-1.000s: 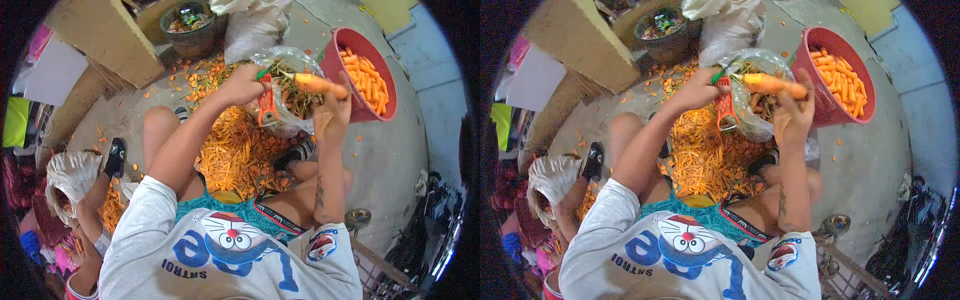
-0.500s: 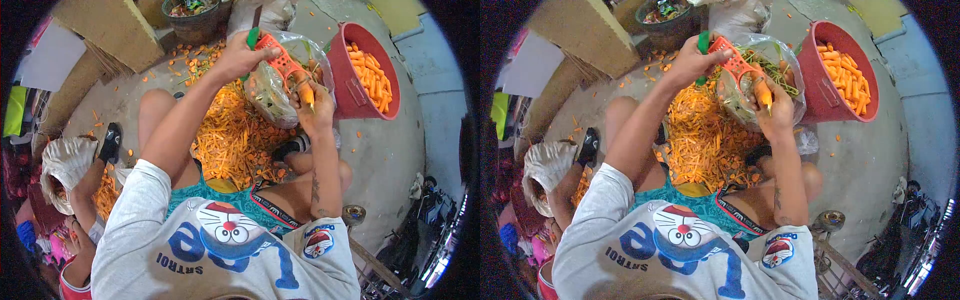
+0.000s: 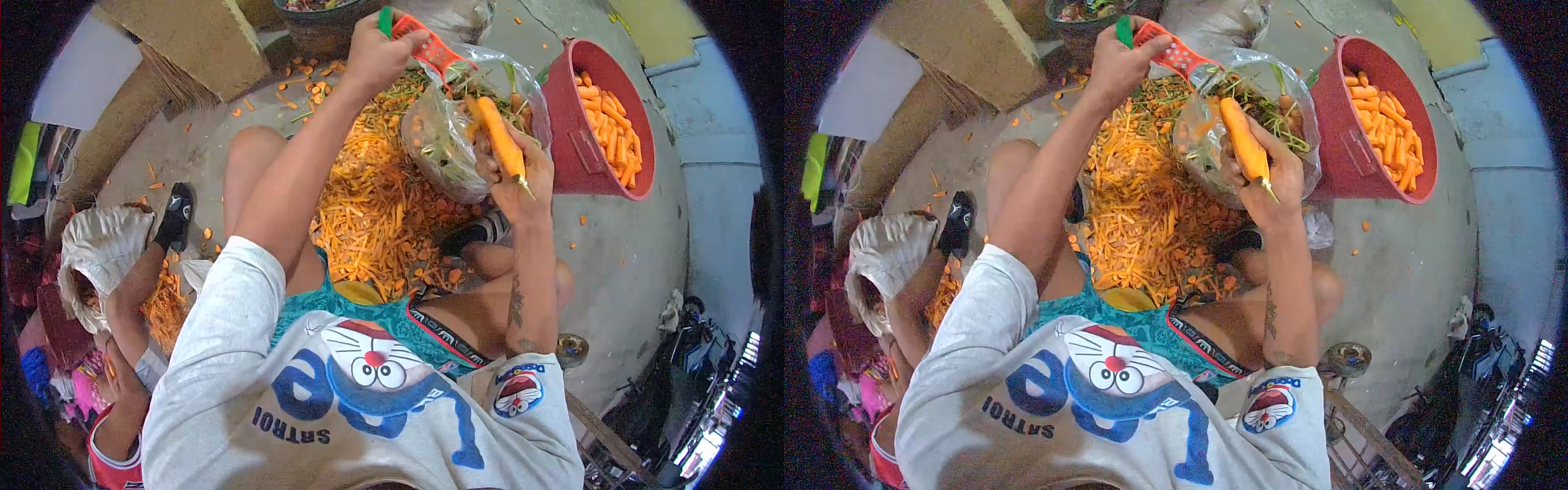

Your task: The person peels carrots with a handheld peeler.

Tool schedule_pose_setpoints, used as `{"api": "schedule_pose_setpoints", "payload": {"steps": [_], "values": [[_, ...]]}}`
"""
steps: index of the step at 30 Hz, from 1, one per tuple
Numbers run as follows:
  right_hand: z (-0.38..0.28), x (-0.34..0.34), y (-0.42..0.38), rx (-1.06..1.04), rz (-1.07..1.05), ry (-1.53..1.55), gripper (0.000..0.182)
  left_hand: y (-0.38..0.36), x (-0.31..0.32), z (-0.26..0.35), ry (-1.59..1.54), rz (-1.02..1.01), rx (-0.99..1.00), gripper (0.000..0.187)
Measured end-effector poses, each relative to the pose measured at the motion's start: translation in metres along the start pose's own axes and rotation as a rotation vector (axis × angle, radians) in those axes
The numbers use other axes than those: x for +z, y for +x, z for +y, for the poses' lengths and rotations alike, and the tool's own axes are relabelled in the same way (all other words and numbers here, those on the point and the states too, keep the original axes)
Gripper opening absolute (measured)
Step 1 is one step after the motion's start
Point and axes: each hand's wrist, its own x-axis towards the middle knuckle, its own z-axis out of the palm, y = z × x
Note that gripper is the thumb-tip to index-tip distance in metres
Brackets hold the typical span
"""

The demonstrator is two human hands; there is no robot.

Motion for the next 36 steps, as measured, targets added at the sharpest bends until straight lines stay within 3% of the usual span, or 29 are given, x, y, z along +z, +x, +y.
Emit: {"api": "schedule_pose_setpoints", "payload": {"steps": [2,4,6,8,10,12,14,15,18,20,21,22,25,26,27,28,30,31,32,34,35,36], "values": [[-0.001,-0.002,0.005,0.011,-0.003,-0.007,0.038,-0.015,0.015,-0.002,-0.009,-0.025,0.007,0.019],[0.007,-0.014,0.010,-0.109,0.227,-0.073,0.039,-0.039,0.036,0.012,-0.020,-0.069,0.000,0.018],[0.005,-0.003,0.005,-0.105,0.237,-0.081,0.039,-0.056,0.049,0.023,-0.129,-0.241,0.306,0.017],[0.007,0.000,-0.002,-0.092,0.249,-0.087,0.039,-0.025,0.026,-0.001,0.013,-0.234,0.284,0.018],[0.002,-0.004,0.000,-0.027,-0.039,-0.055,0.041,0.001,0.005,-0.011,-0.061,-0.014,0.044,0.019],[0.001,-0.017,0.005,-0.023,-0.128,-0.013,0.041,-0.003,0.007,-0.011,-0.135,-0.020,-0.028,0.021],[0.006,-0.019,0.006,-0.111,0.119,-0.080,0.041,-0.038,0.037,0.004,0.015,-0.112,0.096,0.022],[0.008,-0.012,0.005,-0.114,0.127,-0.075,0.041,-0.058,0.048,0.029,-0.159,-0.208,0.229,0.021],[0.013,0.001,-0.002,-0.189,0.283,-0.170,0.040,-0.030,0.033,0.002,0.041,-0.135,0.086,0.018],[0.002,-0.013,-0.002,-0.052,-0.002,-0.072,0.041,-0.013,0.016,0.006,-0.008,-0.071,0.057,0.017],[0.001,-0.037,0.009,-0.005,-0.304,0.020,0.043,-0.011,0.013,0.001,-0.055,-0.045,0.012,0.017],[0.001,-0.039,0.013,-0.012,-0.313,0.016,0.043,-0.009,0.013,0.004,-0.103,-0.019,-0.031,0.016],[0.005,-0.025,0.007,-0.062,-0.264,0.120,0.042,-0.055,0.047,0.025,-0.091,-0.139,0.188,0.017],[0.004,0.011,0.002,-0.122,0.062,-0.001,0.041,-0.062,0.052,0.032,-0.151,-0.229,0.297,0.017],[0.006,0.029,-0.002,-0.174,0.390,-0.124,0.040,-0.052,0.041,0.030,-0.030,-0.242,0.226,0.018],[0.007,0.025,-0.004,-0.164,0.398,-0.125,0.040,-0.038,0.032,0.013,-0.033,-0.240,0.214,0.018],[0.001,0.006,0.000,-0.067,0.130,-0.073,0.039,-0.004,0.015,-0.014,-0.169,-0.025,0.068,0.019],[-0.001,-0.029,0.004,-0.014,-0.175,0.027,0.042,-0.004,0.009,-0.009,-0.143,0.047,0.034,0.019],[-0.001,-0.029,0.007,-0.022,-0.183,0.024,0.042,-0.009,0.013,-0.004,-0.142,0.047,0.046,0.019],[0.003,-0.024,0.009,-0.057,0.043,-0.069,0.038,-0.035,0.035,0.005,-0.025,-0.093,0.096,0.018],[0.007,0.020,0.004,-0.167,0.352,-0.206,0.037,-0.055,0.044,0.025,-0.069,-0.186,0.157,0.018],[0.006,0.018,0.003,-0.163,0.358,-0.206,0.037,-0.052,0.044,0.022,-0.072,-0.188,0.150,0.018]]}}
